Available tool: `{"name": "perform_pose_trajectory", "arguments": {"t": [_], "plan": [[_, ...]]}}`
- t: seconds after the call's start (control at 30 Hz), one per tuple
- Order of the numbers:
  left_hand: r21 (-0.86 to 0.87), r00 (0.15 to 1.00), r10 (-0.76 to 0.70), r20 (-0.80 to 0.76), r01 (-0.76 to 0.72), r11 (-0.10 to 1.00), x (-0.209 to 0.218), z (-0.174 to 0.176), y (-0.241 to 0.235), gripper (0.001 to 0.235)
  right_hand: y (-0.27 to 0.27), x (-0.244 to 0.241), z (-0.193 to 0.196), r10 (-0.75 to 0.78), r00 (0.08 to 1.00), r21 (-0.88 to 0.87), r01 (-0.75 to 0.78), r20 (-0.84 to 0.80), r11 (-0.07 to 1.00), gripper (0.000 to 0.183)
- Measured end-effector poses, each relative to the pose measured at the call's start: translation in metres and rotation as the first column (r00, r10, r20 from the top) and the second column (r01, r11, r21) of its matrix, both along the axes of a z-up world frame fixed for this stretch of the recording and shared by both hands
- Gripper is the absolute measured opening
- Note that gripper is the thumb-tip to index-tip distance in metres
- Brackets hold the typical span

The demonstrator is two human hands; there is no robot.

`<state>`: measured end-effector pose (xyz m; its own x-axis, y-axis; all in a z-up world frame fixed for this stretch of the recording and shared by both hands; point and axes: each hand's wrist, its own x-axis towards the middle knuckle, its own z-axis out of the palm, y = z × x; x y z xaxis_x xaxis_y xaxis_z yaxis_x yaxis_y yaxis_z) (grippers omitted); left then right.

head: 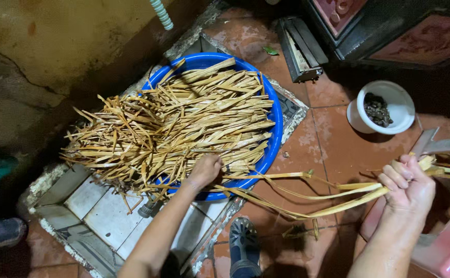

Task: The person separates dried bamboo strips by hand, placing them into a blue basin. They then rinse the strips under running water from a tap, agitating them to clean, and continue handling the wet strips in the basin.

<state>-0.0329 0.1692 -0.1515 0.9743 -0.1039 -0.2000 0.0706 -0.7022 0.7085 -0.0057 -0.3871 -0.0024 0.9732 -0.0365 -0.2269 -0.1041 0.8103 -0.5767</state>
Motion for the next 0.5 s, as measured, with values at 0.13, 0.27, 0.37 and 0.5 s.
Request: {"name": "perform_pose_trajectory", "arguments": {"t": [0.13,0.27,0.37,0.5], "plan": [[0.305,0.952,-0.095,0.29,0.002,0.952,0.017,-0.032,-0.034,0.013,0.055,0.007,0.004,-0.062,0.996,-0.272,0.043,-0.064,0.961,0.019],[0.27,0.938,-0.027,0.346,-0.072,0.96,0.023,-0.032,-0.044,0.012,0.126,0.01,-0.026,-0.024,0.987,-0.549,-0.068,-0.159,0.833,0.021],[-0.07,0.96,0.119,0.252,-0.104,0.992,0.014,-0.005,-0.046,0.017,0.172,0.008,-0.052,0.097,0.923,-0.586,-0.316,-0.373,0.746,0.025],[-0.281,0.954,0.204,0.222,-0.138,0.95,-0.008,0.053,-0.058,0.018,0.222,0.013,-0.074,0.247,0.847,-0.523,-0.494,-0.471,0.695,0.035]]}}
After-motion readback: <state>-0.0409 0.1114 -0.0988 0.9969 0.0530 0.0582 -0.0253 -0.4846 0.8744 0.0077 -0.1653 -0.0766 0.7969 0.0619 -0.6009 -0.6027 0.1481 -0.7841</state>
